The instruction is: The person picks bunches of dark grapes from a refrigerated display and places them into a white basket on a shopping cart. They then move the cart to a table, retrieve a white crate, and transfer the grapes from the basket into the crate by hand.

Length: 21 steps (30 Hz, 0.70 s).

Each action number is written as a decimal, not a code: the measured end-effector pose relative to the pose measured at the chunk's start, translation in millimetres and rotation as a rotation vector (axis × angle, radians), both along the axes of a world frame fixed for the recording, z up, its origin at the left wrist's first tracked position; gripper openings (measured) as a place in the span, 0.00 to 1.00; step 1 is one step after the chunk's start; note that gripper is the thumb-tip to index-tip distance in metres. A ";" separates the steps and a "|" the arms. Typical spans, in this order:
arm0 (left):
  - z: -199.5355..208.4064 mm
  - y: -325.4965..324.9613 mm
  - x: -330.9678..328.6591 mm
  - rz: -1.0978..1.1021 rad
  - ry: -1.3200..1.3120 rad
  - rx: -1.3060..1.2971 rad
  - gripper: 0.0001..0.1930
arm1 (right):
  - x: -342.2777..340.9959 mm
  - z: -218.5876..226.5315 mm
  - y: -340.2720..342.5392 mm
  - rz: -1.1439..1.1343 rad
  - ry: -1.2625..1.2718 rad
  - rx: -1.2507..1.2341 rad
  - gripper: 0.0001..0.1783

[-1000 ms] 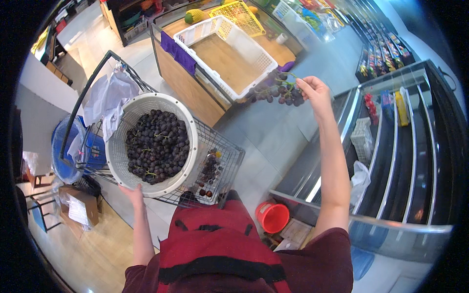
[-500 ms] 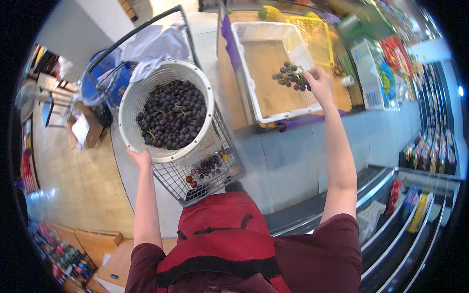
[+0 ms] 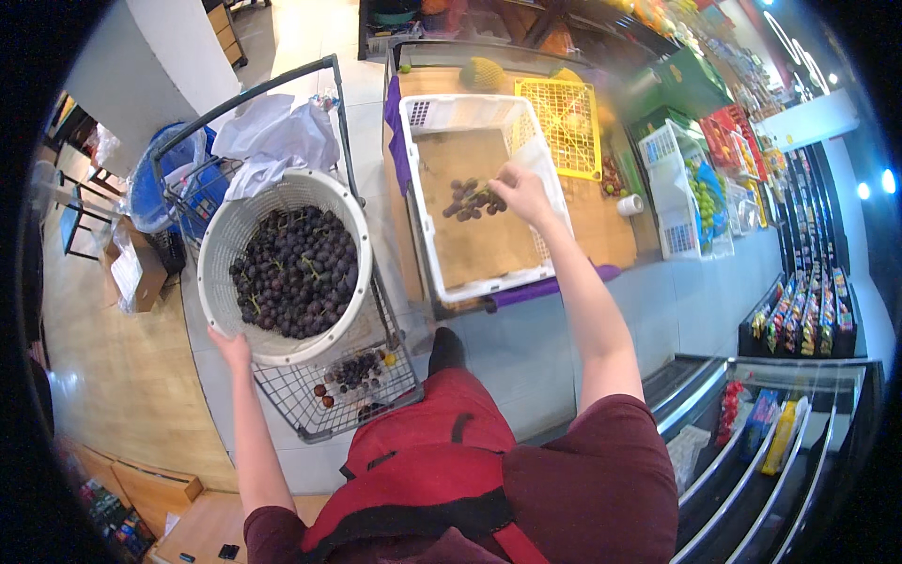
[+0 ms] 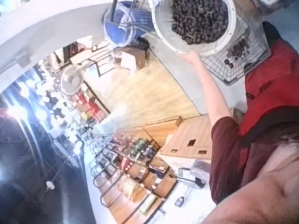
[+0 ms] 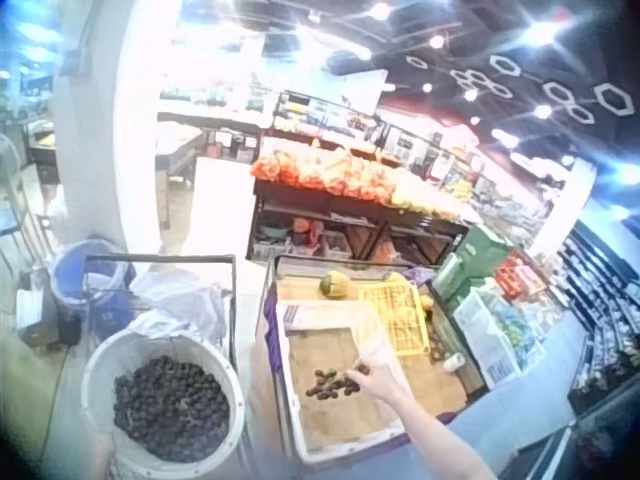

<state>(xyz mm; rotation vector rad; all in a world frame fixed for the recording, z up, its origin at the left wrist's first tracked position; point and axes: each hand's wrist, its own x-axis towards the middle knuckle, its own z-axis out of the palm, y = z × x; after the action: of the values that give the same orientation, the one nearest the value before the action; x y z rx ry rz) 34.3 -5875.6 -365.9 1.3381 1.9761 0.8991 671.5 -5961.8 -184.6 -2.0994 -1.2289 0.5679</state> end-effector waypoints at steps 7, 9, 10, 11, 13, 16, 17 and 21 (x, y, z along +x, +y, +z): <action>9.5 -4.3 -18.3 0.021 0.069 -0.150 0.46 | 32.0 8.4 62.5 0.418 0.221 -0.135 0.08; 9.7 -7.2 -19.3 0.031 0.097 -0.161 0.47 | 46.4 4.6 84.4 0.532 0.283 -0.158 0.08; 9.2 -8.1 -20.2 0.030 0.139 -0.135 0.47 | 51.9 0.9 97.9 0.555 0.321 -0.198 0.09; 8.7 -8.6 -21.3 0.034 0.185 -0.125 0.48 | 56.3 -4.3 110.9 0.585 0.374 -0.229 0.09; 7.0 -8.7 -25.3 0.036 0.174 -0.115 0.48 | 63.4 -14.7 140.3 0.648 0.439 -0.283 0.09; 3.7 -11.2 -31.5 0.034 0.187 -0.130 0.48 | 72.4 -35.0 174.5 0.715 0.454 -0.371 0.09; 3.8 -12.0 -32.1 0.033 0.200 -0.137 0.48 | 76.0 -42.7 185.6 0.718 0.444 -0.404 0.10; 8.9 -16.7 -18.0 0.089 0.290 -0.177 0.46 | 91.1 -79.8 228.8 0.851 0.347 -0.359 0.12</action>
<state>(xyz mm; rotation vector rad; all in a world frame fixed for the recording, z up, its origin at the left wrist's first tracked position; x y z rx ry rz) 16.2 -5892.4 -357.0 1.3478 2.2912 0.5764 762.6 -5733.0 -264.4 -1.5403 -1.8787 1.5461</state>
